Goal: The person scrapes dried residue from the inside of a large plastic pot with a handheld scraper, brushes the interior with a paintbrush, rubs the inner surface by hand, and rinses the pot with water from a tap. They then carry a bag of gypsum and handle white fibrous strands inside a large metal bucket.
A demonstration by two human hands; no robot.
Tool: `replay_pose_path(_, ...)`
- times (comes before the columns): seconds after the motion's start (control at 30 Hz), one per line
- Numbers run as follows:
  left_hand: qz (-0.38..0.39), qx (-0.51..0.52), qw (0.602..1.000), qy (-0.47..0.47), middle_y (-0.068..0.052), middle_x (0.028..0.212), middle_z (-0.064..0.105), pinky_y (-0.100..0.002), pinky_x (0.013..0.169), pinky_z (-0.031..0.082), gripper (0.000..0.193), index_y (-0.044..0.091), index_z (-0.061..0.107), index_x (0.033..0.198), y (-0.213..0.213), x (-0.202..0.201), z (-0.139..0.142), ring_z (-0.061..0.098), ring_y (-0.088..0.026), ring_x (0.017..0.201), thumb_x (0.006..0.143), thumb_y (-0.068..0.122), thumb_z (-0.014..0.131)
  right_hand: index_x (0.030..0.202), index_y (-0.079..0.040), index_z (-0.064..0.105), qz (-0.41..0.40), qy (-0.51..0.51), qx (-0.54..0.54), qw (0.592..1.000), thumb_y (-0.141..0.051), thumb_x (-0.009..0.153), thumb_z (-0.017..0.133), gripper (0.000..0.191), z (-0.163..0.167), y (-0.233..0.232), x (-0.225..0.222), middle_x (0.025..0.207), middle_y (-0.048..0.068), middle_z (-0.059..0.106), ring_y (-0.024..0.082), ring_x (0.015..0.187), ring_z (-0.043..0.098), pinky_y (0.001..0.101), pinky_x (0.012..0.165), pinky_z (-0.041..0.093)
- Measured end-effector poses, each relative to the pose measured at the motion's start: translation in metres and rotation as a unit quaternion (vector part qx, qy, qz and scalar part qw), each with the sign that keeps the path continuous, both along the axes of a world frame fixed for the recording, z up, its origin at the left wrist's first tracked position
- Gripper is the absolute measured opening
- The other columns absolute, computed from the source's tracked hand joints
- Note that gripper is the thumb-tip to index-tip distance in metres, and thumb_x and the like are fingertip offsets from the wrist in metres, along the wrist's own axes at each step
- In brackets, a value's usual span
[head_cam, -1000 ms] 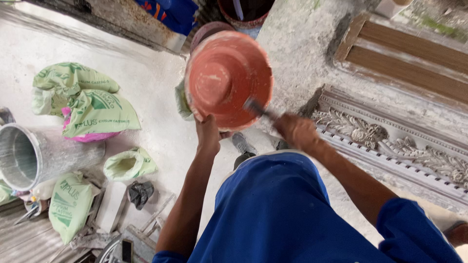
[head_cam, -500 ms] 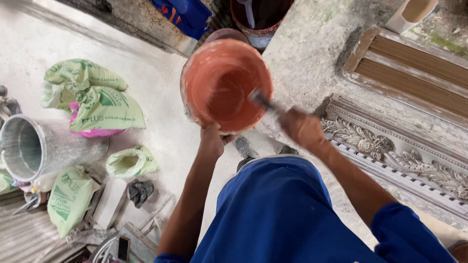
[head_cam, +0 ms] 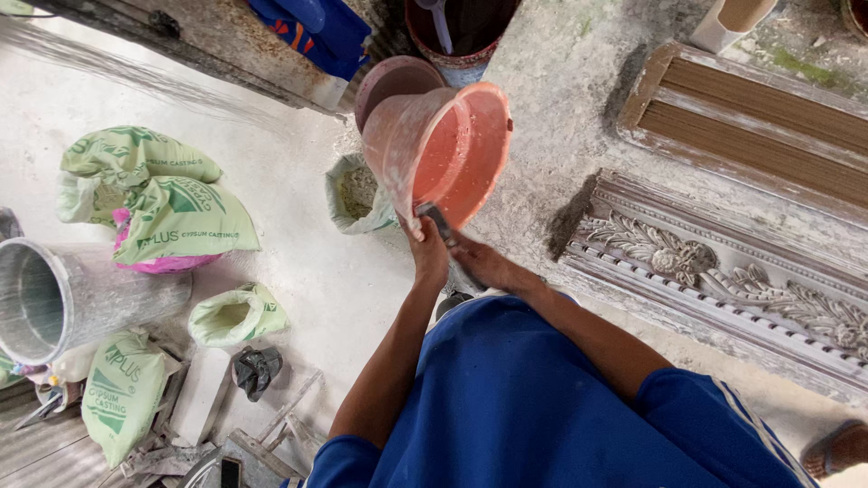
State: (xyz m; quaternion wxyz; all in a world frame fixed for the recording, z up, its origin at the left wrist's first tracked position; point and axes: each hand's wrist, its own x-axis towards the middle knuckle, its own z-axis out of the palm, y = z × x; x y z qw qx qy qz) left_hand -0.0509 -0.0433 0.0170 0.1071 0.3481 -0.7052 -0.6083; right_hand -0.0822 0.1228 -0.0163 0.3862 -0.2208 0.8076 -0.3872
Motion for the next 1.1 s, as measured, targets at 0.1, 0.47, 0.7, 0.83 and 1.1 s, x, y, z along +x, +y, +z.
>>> replay_pose_path(0.1, -0.090, 0.123, 0.987, -0.061, -0.023, 0.144, 0.060, -0.034, 0.100, 0.050, 0.059, -0.002, 0.045, 0.159, -0.009, 0.021, 0.002, 0.058, -0.023, 0.122, 0.111, 0.031, 0.058, 0.163, -0.009, 0.035, 0.014, 0.085, -0.039, 0.996, -0.023, 0.107, 0.051, 0.059, -0.013, 0.011, -0.005, 0.109, 0.016, 0.070, 0.026, 0.088, 0.070, 0.0391, 0.066, 0.056)
replay_pose_path(0.47, 0.026, 0.138, 0.990, -0.003, -0.022, 0.140, 0.061, -0.045, 0.095, 0.053, 0.060, -0.004, 0.043, 0.154, 0.004, 0.023, -0.011, 0.064, -0.030, 0.118, 0.112, 0.038, 0.052, 0.153, -0.003, 0.049, -0.027, 0.122, -0.201, 0.972, -0.037, 0.110, 0.065, 0.057, -0.009, 0.030, 0.030, 0.109, 0.022, 0.072, 0.033, 0.091, 0.073, 0.0498, 0.075, 0.059)
replay_pose_path(0.7, 0.160, 0.370, 0.913, -0.067, -0.022, 0.129, 0.063, -0.051, 0.088, 0.059, 0.045, 0.007, 0.037, 0.142, -0.045, -0.001, 0.024, 0.072, -0.040, 0.103, 0.102, 0.028, 0.036, 0.148, -0.013, 0.055, -0.144, 0.299, 0.067, 0.941, -0.036, 0.101, 0.061, 0.053, 0.048, 0.044, -0.024, 0.087, 0.014, 0.070, 0.033, 0.061, 0.068, 0.0483, 0.051, 0.056)
replay_pose_path(0.83, 0.135, 0.420, 0.897, -0.023, -0.021, 0.129, 0.065, -0.052, 0.090, 0.058, 0.053, 0.003, 0.041, 0.147, -0.057, -0.010, 0.047, 0.072, -0.036, 0.105, 0.100, 0.025, 0.031, 0.149, -0.013, 0.053, -0.148, 0.335, -0.007, 0.930, -0.031, 0.099, 0.066, 0.054, 0.088, 0.034, -0.002, 0.083, 0.012, 0.070, 0.032, 0.063, 0.067, 0.0485, 0.055, 0.056)
replay_pose_path(1.1, 0.095, 0.440, 0.893, 0.010, -0.030, 0.131, 0.061, -0.057, 0.104, 0.051, 0.052, -0.011, 0.035, 0.145, -0.043, -0.009, 0.048, 0.067, -0.047, 0.117, 0.105, 0.022, 0.032, 0.146, -0.012, 0.055, -0.039, 0.327, -0.053, 0.943, -0.029, 0.097, 0.067, 0.053, 0.121, 0.027, -0.024, 0.082, 0.012, 0.069, 0.032, 0.066, 0.069, 0.0471, 0.057, 0.058)
